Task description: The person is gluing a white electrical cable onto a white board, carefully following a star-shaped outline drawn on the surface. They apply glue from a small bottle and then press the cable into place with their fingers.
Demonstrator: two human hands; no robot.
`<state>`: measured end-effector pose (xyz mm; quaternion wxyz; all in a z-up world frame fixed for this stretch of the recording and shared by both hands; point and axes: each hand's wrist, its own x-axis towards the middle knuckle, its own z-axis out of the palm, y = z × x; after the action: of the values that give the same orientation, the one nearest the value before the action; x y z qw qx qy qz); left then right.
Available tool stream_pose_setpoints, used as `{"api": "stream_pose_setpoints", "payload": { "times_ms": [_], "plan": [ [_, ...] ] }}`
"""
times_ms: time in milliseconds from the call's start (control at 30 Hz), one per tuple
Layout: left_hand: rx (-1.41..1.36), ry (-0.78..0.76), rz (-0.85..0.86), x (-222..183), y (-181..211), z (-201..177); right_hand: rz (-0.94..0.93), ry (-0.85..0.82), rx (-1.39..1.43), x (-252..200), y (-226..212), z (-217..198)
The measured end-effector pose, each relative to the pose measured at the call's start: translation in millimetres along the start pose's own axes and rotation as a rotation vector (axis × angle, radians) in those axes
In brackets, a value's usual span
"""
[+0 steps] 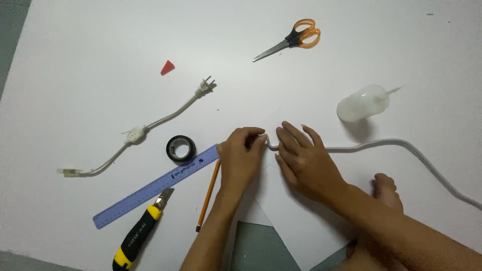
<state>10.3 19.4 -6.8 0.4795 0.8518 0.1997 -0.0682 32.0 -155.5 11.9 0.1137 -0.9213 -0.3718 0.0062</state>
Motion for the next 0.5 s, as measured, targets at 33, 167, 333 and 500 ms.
{"api": "stream_pose_setpoints", "payload": {
  "times_ms": [33, 167, 333, 500],
  "plan": [
    [0.000, 0.000, 0.001, 1, 2, -2, 0.000, 0.001, -0.001, 1, -1, -2],
    [0.062, -0.028, 0.069, -3, 11, -3, -0.001, 0.006, 0.035, 0, -1, -4],
    [0.085, -0.030, 0.090, -13, 23, -3, 0.011, 0.012, 0.060, -5, 1, -6],
    [0.124, 0.010, 0.248, -11, 17, -2, 0.014, 0.006, 0.064, -4, 3, -10]
  ]
}}
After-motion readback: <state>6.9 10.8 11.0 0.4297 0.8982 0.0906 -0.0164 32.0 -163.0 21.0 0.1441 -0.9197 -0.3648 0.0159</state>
